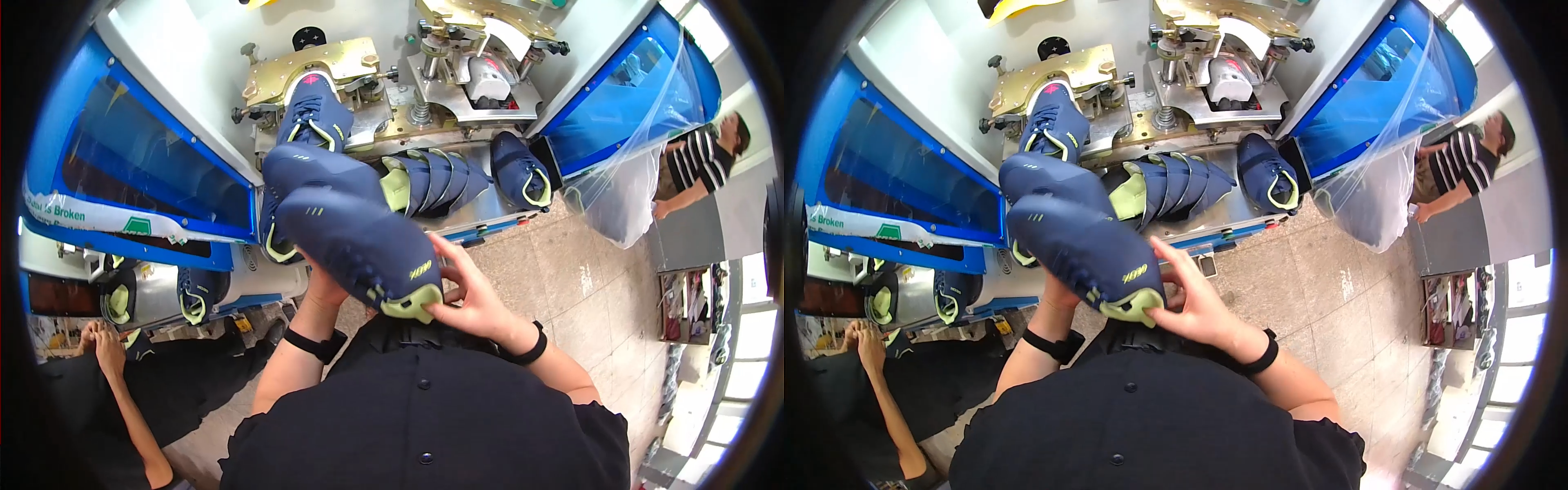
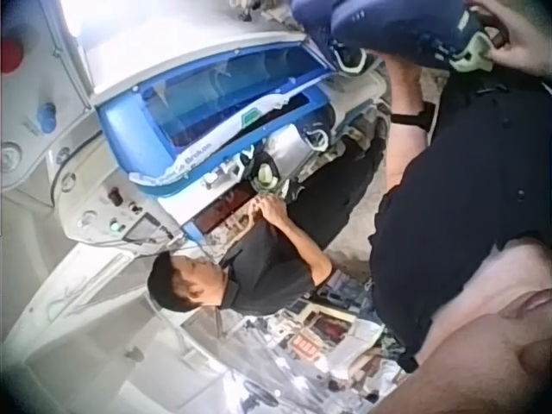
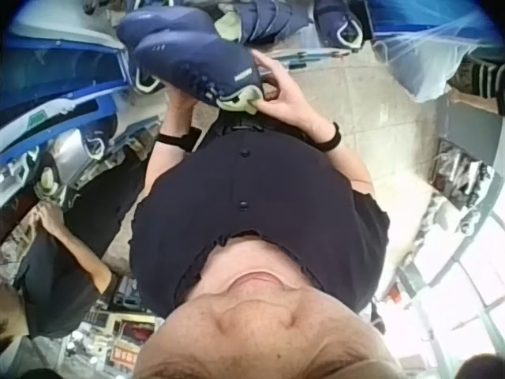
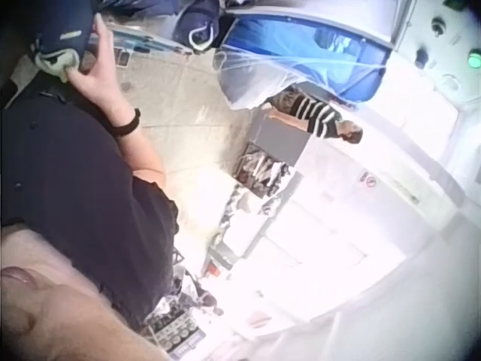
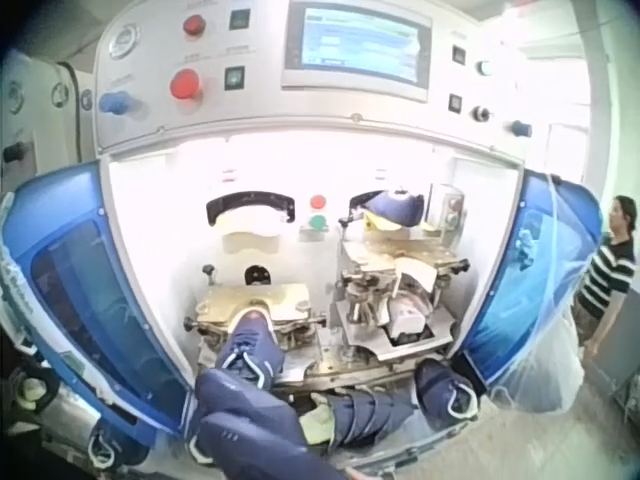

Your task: Loading shoe uppers into a toe-lasting machine for shaping and assembly.

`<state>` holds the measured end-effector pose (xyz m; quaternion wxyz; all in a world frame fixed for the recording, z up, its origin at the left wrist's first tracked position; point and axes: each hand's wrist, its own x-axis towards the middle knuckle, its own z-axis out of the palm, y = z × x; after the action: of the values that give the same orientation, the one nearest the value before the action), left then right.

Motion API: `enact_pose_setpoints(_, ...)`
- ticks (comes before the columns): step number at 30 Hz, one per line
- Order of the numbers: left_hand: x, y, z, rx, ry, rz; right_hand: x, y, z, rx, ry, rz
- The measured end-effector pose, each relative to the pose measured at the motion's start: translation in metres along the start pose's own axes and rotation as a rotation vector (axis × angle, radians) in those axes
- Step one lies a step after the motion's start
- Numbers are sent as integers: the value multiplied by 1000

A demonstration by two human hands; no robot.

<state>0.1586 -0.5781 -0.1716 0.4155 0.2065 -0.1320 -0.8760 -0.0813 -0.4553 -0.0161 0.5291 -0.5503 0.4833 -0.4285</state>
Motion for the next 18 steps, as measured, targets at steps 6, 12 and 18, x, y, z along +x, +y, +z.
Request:
enact_pose_setpoints(6,17,-3,49,-190,-280,138,-5,-24,5,-363,-93,-193)
enact_pose_setpoints(12,2,-6,106,112,-265,16,-4,-13,0,-132,67,-106)
enact_pose_setpoints(18,8,-21,57,304,-410,-30,-2,28,-11,-225,298,-50)
